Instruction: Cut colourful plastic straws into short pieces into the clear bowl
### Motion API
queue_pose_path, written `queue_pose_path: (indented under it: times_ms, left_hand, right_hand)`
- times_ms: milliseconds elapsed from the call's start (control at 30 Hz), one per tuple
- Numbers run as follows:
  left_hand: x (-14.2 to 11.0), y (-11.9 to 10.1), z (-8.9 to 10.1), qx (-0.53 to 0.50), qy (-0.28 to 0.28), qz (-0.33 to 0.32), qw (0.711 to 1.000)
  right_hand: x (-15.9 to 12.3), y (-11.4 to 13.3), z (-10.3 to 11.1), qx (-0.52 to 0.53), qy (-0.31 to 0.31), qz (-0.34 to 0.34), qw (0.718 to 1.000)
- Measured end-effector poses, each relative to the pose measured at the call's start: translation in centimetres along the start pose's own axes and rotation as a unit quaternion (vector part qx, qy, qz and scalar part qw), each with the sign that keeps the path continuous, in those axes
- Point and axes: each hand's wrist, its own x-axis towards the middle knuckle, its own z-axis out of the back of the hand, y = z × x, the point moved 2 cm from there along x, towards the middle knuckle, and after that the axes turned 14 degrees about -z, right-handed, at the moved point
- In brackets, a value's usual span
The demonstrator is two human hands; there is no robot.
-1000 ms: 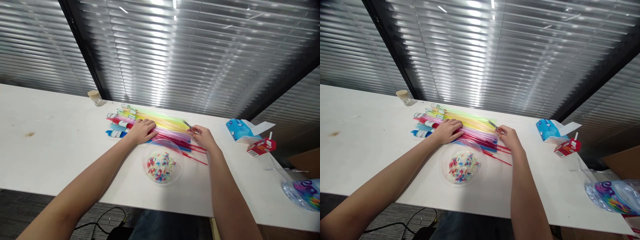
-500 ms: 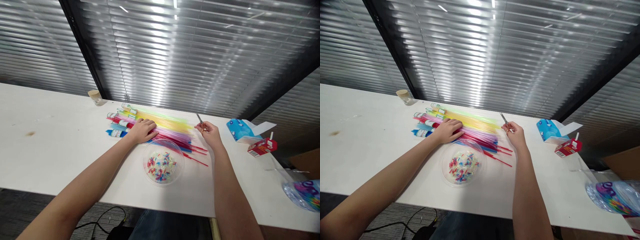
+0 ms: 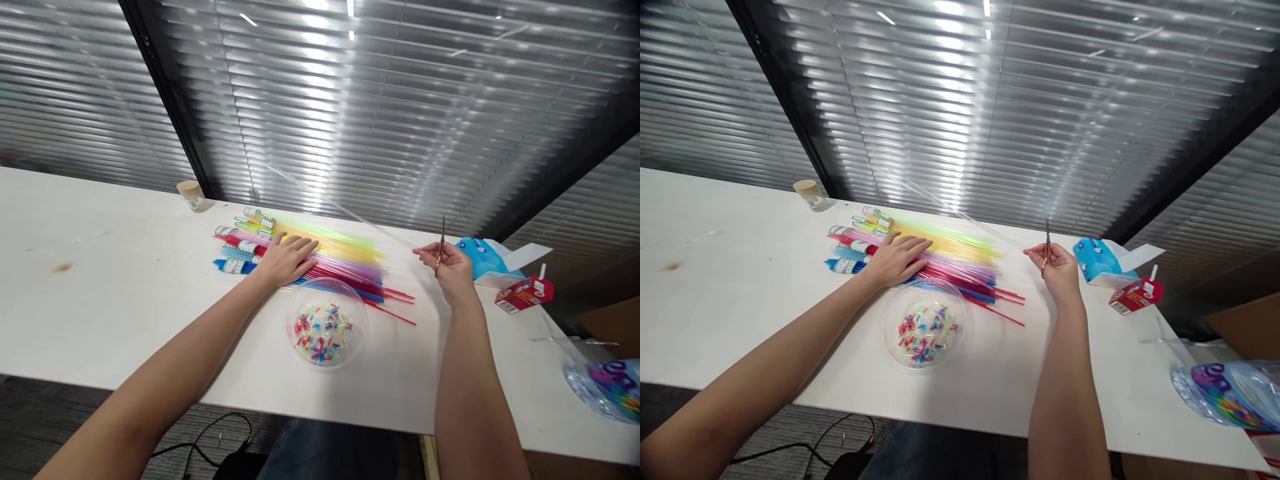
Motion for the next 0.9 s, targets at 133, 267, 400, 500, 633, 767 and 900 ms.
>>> queue_pose_path:
  times_ms: [133,267,400,500,633,767,900]
  left_hand:
    - [0.0,-0.2,0.1,0.027,-0.036,0.015,0.999]
    - [0.0,-0.3,0.4,0.039,-0.073,0.009,0.997]
    - [0.2,-0.5,0.9,0.048,-0.095,-0.008,0.994]
    - [0.3,-0.6,1.1,0.054,-0.098,-0.028,0.993]
    - [0.3,-0.7,1.1,0.064,-0.101,-0.058,0.991]
    - [0.2,-0.9,1.0,0.065,-0.117,-0.085,0.987]
    - [0.0,-1.2,0.9,0.089,-0.143,-0.067,0.983]
  right_hand:
    - [-0.8,0.8,-2.0,-0.026,0.034,0.017,0.999]
    - [-1.5,1.2,-3.9,-0.07,0.037,0.013,0.997]
    - [-1.9,1.1,-5.4,-0.093,0.036,0.022,0.995]
    - [-2.4,0.9,-6.6,-0.112,0.041,0.032,0.992]
    - [-2.7,0.3,-7.7,-0.142,0.055,0.035,0.988]
    - [-2.4,-0.1,-7.6,-0.156,0.046,0.047,0.986]
    - [-2.1,-0.1,-6.9,-0.145,0.031,0.042,0.988]
